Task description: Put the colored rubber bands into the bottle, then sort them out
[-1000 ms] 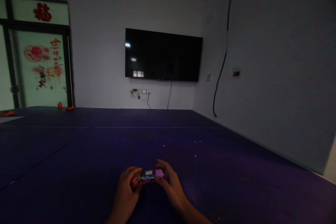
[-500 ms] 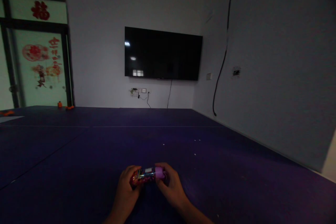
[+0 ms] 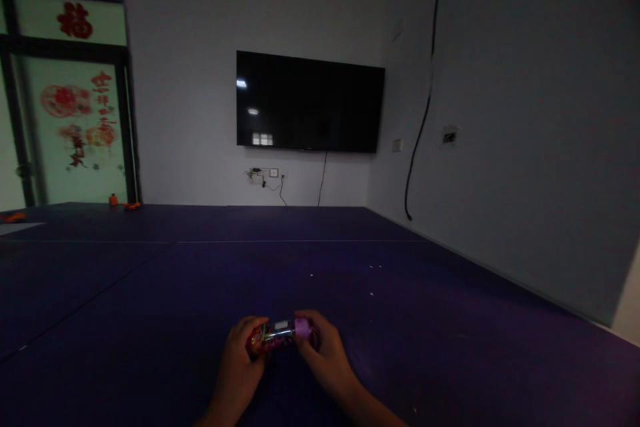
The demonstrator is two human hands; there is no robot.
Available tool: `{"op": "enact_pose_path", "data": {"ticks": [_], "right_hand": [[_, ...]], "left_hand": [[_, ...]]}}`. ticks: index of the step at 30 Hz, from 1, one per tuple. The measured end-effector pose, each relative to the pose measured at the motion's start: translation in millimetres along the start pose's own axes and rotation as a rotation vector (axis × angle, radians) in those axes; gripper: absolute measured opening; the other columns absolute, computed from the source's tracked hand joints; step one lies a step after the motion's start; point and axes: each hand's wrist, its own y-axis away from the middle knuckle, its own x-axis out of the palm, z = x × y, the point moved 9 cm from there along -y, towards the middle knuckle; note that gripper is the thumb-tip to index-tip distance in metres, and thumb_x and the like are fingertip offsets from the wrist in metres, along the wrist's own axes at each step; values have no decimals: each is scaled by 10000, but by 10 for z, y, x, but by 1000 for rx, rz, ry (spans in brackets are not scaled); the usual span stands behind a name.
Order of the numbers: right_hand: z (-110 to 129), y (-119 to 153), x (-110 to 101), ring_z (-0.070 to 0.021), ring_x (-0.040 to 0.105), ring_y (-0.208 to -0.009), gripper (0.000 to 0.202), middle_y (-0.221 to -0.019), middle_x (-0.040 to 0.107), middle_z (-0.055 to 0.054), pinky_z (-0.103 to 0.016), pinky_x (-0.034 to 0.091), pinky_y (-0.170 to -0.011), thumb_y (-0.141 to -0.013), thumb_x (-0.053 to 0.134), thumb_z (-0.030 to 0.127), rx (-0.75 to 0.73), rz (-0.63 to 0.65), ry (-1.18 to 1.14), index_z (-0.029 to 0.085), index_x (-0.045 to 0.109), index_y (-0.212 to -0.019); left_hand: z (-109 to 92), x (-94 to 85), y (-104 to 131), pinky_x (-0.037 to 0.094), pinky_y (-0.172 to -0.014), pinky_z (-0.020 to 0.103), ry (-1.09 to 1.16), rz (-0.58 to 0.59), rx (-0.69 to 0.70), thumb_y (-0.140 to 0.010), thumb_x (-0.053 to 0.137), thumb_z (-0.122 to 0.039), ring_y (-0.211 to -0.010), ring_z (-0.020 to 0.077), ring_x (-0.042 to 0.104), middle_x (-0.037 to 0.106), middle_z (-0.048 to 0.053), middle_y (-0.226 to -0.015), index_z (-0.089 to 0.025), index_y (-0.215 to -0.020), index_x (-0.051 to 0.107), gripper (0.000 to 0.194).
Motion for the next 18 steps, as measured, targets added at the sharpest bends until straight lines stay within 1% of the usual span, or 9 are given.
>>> {"op": "enact_pose_path", "data": {"ticks": [3, 5, 7, 8, 10, 12, 13, 15, 18], "right_hand": [[25, 18, -17, -204, 594, -927, 330, -999, 624, -72, -327, 471, -821, -750, 593, 274, -36, -24, 28, 206, 591, -1073], [0, 19, -39, -211, 586, -965, 401, -1051, 614, -80, -334, 464, -848, -746, 613, 311, -34, -41, 49, 210, 567, -1131], [-63, 11, -56, -189, 609, -860, 409, -954, 635, -66, -304, 489, -764, -787, 581, 385, 7, -46, 57, 204, 557, -1154], [-104, 6, -47, -170, 611, -757, 387, -853, 639, -51, -276, 493, -677, -815, 546, 423, 39, -31, 61, 194, 577, -1125], [-169, 0, -26, -132, 560, -571, 376, -669, 600, -17, -228, 446, -518, -850, 482, 476, 92, 1, 87, 172, 632, -1011], [-166, -2, -29, -126, 546, -550, 371, -653, 598, -19, -220, 429, -494, -842, 496, 486, 84, 0, 132, 167, 660, -935], [-137, -1, -40, -138, 569, -602, 352, -705, 620, -31, -231, 451, -537, -831, 520, 474, 55, -14, 153, 173, 662, -945], [-52, 9, -65, -175, 606, -773, 330, -868, 649, -59, -277, 493, -691, -825, 547, 429, -26, -51, 185, 196, 638, -1039], [84, 32, -21, -199, 575, -994, 337, -1067, 613, -78, -351, 459, -886, -856, 512, 331, -154, -26, 219, 235, 561, -1175]], "left_hand": [[22, -11, -9, 460, -867, 456, -11, -8, -13, -556, 567, -130, -944, 273, 600, 652, 91, -981, -190, -918, 665, 379], [1, -9, -8, 459, -868, 457, -17, -11, -1, -562, 571, -136, -946, 274, 599, 653, 88, -982, -198, -919, 668, 375], [-35, 0, -1, 457, -872, 456, -15, -8, 23, -572, 574, -140, -947, 272, 599, 653, 83, -980, -207, -918, 671, 366], [-51, 5, 3, 455, -876, 455, -14, -6, 35, -574, 572, -137, -950, 270, 598, 653, 80, -981, -211, -917, 673, 365], [-66, 11, 12, 451, -883, 455, -16, -6, 50, -571, 563, -125, -960, 267, 595, 651, 77, -991, -216, -914, 675, 373], [-57, 12, 15, 450, -886, 457, -23, -8, 48, -565, 553, -115, -963, 266, 594, 651, 75, -995, -215, -913, 673, 382], [-47, 12, 15, 451, -885, 457, -27, -10, 42, -562, 549, -113, -959, 265, 596, 652, 75, -991, -213, -912, 671, 384], [-24, 8, 12, 454, -880, 453, -37, -13, 27, -560, 547, -112, -945, 263, 602, 656, 75, -975, -207, -913, 665, 384], [14, -20, 5, 460, -868, 442, -62, -37, -1, -565, 544, -117, -927, 261, 609, 662, 75, -959, -201, -915, 653, 376]]}}
